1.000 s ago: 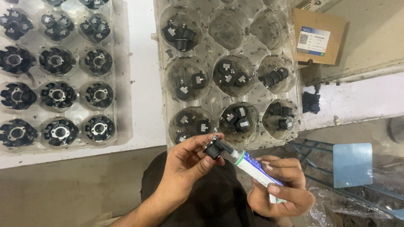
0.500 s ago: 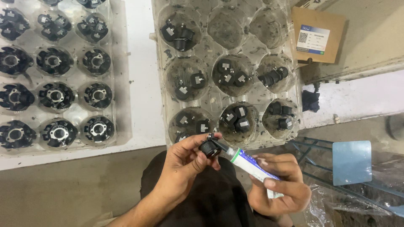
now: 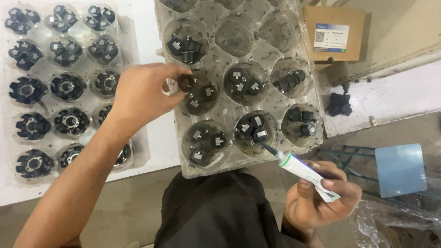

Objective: The person sits at a workbench and applies adhesive from a tube onto small black electrical components, picking each part from a plastic tray, dabbing the tube tip onto it, and placing it back. They occasionally wipe the tube with a cloth and reach for new parts from the trays.

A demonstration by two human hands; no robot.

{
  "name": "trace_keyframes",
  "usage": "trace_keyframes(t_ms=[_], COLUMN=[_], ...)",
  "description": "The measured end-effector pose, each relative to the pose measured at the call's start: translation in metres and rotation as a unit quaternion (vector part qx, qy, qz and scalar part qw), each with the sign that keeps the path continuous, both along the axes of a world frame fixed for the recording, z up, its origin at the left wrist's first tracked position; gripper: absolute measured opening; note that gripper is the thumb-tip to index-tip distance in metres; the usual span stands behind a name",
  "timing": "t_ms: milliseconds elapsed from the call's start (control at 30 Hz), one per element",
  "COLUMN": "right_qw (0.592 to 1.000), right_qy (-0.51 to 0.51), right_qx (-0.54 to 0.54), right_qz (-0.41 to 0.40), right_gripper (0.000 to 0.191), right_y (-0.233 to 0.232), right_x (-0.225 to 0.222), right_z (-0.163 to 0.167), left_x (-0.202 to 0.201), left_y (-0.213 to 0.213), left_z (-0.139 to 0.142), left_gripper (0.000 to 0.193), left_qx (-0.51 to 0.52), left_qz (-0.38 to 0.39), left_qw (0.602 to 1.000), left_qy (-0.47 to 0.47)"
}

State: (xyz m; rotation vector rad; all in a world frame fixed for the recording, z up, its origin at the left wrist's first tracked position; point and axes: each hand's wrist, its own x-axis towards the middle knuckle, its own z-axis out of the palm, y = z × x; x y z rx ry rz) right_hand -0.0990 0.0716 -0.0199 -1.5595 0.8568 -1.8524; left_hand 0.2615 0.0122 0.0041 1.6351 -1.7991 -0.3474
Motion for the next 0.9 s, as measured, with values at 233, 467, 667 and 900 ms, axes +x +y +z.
trace_keyframes(t_ms=[233, 467, 667, 900], right_qw=[1.000, 1.000, 1.000, 0.999], right_qy=[-0.025, -0.015, -0.003, 0.025], right_qx=[0.015, 0.024, 0.015, 0.048], right_qz=[0.007, -0.014, -0.005, 0.003], right_gripper=[0.031, 0.032, 0.033, 0.033], right_y=[0.002, -0.008, -0.021, -0.048], right_x=[-0.008, -0.025, -0.041, -0.072], right_z=[-0.004, -0.002, -0.006, -0.004], left_x=[0.005, 0.013, -0.010, -0.030], left_y=[-0.036, -0.059, -0.120, -0.139], left_z=[-0.010, -0.003, -0.002, -0.015], left_gripper=[0.036, 0.025, 0.031, 0.037], left_qx=[0.006, 0.017, 0.041, 0.070], left_qz=[-0.081, 0.018, 0.163, 0.227], left_qw=[0.982, 0.997, 0.980, 0.947], left_qy=[-0.170, -0.076, -0.103, -0.216])
